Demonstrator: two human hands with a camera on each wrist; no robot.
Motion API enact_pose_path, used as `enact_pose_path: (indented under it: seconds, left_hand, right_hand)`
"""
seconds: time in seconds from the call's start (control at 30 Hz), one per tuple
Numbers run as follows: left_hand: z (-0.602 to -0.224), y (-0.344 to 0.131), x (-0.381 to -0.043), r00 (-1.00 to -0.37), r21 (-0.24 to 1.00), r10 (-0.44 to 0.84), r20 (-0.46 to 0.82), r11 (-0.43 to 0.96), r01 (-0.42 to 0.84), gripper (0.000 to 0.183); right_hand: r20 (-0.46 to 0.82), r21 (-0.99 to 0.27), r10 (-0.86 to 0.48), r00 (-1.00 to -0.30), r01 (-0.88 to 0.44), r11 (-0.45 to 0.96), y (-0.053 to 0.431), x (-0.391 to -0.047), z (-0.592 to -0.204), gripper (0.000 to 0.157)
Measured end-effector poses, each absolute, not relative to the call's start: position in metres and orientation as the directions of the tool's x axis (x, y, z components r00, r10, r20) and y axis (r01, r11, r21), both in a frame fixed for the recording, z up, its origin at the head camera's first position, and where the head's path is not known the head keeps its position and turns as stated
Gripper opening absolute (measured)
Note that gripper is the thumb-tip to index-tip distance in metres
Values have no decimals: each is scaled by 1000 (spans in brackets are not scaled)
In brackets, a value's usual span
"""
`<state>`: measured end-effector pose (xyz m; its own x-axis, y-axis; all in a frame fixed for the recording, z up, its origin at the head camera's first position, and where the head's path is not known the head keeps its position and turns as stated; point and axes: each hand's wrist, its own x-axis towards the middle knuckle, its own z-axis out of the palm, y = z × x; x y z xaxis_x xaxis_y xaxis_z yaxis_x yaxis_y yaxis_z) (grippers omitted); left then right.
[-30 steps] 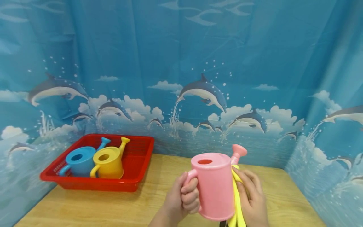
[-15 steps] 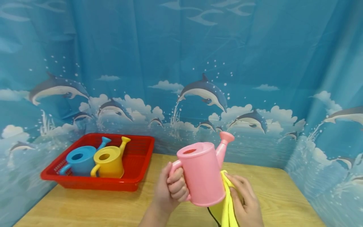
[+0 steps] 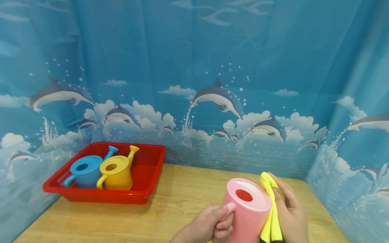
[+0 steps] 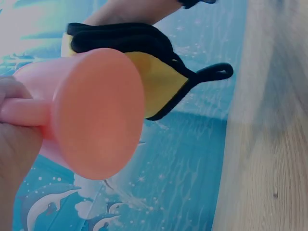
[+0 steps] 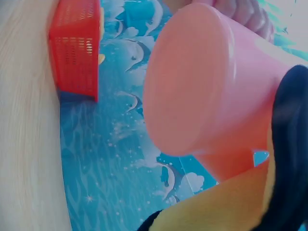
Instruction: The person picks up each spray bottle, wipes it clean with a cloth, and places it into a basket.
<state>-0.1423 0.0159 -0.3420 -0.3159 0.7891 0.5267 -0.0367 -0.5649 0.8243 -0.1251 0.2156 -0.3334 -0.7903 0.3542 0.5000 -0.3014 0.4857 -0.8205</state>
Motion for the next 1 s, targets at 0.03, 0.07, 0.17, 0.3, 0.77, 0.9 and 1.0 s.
enact_pose_path:
  seconds: [0.03, 0.07, 0.17, 0.3, 0.77, 0.9, 1.0]
  left_hand:
    - [-342, 17, -142, -320, 827, 791, 521, -560, -38, 40]
    - [-343, 17, -143, -329, 828, 791, 515, -559, -48, 40]
    - [-346, 17, -145, -370, 819, 784, 498, -565, -97, 40]
    - [-352, 14, -152, -410, 800, 768, 492, -585, -137, 40]
    - [-362, 2, -180, -423, 604, 597, 682, -785, -135, 52]
    - [-359, -3, -181, -467, 619, 582, 666, -780, -89, 50]
    - [-355, -9, -183, -497, 630, 567, 657, -775, -52, 49]
  right_hand:
    - [468, -846, 369, -803, -286, 450, 215, -124, -333, 33]
    - [443, -865, 376, -814, -278, 417, 214, -123, -332, 33]
    - [385, -903, 375, -843, -260, 343, 210, -122, -335, 35]
    - [364, -899, 359, -860, -224, 375, 203, -125, -341, 36]
    - [583, -676, 159, -797, -368, 638, 183, -140, -367, 27]
    - [468, -751, 93, -879, -340, 566, 187, -145, -368, 25]
    - [284, -841, -16, -959, -257, 476, 197, -148, -364, 25]
